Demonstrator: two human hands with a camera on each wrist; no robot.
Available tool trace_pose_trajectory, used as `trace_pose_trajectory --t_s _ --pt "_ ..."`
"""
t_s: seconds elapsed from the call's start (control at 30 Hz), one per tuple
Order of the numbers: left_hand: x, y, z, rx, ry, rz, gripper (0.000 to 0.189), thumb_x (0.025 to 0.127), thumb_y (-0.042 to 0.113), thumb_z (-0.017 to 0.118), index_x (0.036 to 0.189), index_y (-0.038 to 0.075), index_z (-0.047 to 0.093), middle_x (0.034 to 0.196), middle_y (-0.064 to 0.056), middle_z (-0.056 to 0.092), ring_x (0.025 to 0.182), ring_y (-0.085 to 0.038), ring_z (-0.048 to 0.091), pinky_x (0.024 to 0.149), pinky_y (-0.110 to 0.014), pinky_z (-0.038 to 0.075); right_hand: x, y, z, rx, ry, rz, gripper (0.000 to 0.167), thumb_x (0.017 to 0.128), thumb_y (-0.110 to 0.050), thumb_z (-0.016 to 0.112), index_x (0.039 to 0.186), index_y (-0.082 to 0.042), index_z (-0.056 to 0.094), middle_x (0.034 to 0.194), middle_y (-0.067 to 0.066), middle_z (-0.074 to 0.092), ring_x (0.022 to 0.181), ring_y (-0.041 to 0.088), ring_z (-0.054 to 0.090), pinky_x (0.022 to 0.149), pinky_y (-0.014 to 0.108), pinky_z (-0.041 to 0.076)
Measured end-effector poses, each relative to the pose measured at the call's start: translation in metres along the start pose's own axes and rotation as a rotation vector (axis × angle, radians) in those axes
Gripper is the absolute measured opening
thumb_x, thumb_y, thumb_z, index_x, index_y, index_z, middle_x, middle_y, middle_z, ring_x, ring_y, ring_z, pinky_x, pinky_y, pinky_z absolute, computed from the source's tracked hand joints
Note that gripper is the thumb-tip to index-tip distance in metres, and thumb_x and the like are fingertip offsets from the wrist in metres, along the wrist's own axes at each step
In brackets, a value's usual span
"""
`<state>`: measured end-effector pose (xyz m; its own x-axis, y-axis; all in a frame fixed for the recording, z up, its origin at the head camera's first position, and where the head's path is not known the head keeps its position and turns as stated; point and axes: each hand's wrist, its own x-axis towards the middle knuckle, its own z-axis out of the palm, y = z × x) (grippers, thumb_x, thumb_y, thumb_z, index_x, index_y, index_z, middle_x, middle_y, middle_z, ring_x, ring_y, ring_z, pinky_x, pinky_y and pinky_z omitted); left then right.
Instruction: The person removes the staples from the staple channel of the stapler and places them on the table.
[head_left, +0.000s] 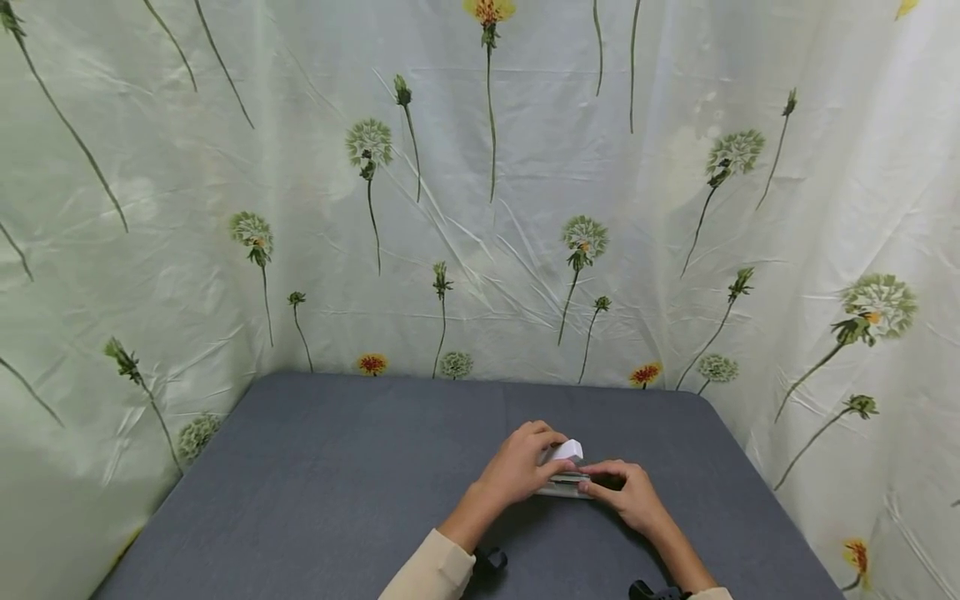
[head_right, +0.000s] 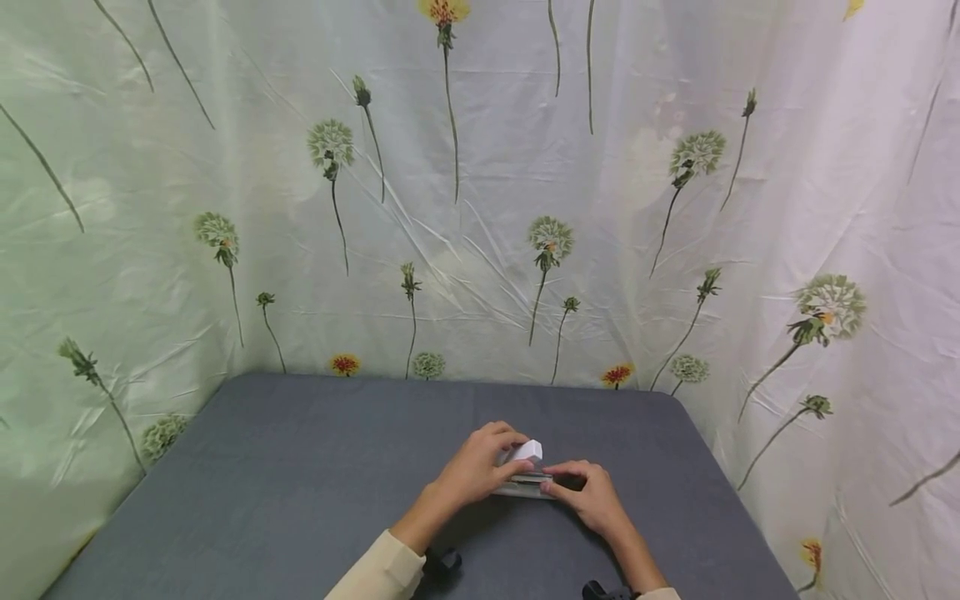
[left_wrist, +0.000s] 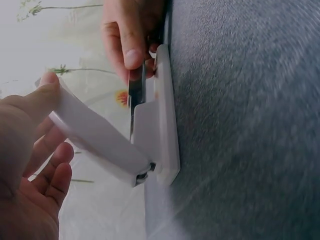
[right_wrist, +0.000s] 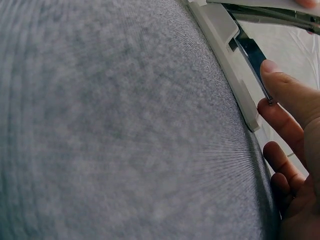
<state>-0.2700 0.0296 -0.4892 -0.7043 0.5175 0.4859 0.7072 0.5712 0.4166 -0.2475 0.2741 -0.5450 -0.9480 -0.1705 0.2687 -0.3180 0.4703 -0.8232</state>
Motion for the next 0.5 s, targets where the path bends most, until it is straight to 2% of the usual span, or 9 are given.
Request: trace_pose_trajectory --t_s 0.27,0.5 --pt "-0.005 -0.005 -0.01 -0.045 0.005 -0.03 0.038 0.094 0.046 0.071 0.119 0.018 0.075 0.108 0.005 0.071 0.098 -0.009 0.061 0.083 -0.022 0.053 -0.001 -0.003 0.001 0.001 -0.009 0.016 0.022 0.085 -0.015 0.084 0.107 -0.012 0.081 0.101 0.004 0.078 0.089 0.005 0.064 0.077 0.023 0.052" --pt "-0.009 -0.008 -0.022 -0.065 -0.001 -0.065 0.039 0.094 0.046 0.071 0.121 0.018 0.074 0.11 0.004 0.071 0.099 -0.01 0.062 0.084 -0.025 0.054 0.0 -0.006 -0.001 0.026 -0.023 -0.012 0.021 0.087 -0.015 0.083 0.108 -0.01 0.081 0.102 0.007 0.079 0.088 0.003 0.067 0.076 0.022 0.054"
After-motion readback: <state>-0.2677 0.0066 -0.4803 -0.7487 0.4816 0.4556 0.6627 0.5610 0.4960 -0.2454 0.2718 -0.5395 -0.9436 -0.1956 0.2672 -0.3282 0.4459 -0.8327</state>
